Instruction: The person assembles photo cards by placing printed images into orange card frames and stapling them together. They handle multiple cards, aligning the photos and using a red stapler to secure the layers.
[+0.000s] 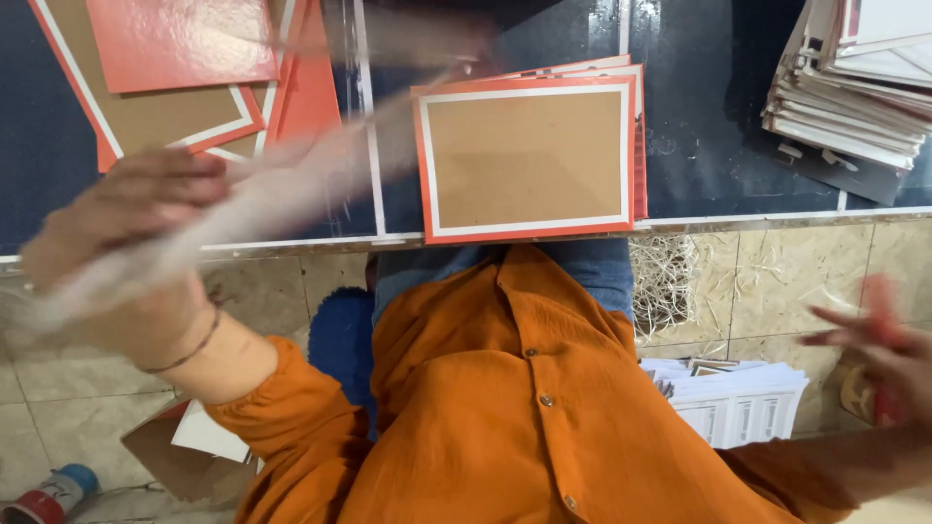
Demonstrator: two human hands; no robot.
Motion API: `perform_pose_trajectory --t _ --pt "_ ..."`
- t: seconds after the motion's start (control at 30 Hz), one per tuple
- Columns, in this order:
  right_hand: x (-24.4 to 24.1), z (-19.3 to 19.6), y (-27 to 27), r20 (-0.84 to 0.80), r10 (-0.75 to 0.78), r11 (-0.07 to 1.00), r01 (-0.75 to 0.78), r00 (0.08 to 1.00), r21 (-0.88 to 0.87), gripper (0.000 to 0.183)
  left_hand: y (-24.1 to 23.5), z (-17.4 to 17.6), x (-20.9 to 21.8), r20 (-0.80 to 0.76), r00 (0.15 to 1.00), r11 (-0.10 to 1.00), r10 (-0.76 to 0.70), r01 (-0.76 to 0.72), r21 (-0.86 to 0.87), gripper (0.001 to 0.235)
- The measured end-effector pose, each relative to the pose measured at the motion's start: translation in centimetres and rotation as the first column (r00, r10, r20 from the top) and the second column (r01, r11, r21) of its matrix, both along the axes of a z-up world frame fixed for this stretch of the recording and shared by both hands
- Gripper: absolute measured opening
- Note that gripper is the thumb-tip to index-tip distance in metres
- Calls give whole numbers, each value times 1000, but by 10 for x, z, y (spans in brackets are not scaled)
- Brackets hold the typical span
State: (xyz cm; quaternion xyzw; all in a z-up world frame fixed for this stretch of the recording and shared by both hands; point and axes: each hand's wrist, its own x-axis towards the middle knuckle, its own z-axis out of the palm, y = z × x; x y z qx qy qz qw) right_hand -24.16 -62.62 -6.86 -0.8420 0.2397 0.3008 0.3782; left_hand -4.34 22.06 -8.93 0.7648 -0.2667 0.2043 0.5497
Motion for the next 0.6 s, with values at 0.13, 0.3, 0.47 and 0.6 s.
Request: perform_pose_trajectory --t 0.13,0.3,0.47,0.6 --pt "30 11 110 535 237 854 -437 811 284 45 -123 64 -19 32 999 992 31 -26 -126 24" --pt "118 -6 239 628 -58 758 -375 776 534 65 -160 30 17 195 960 959 -199 232 -164 29" --pt "136 -13 303 610 -460 794 -8 645 607 36 -201 12 -21 63 997 999 -49 48 14 24" --pt "110 -11 288 750 -587 793 27 305 609 27 -239 -16 -24 -220 973 997 75 -70 30 55"
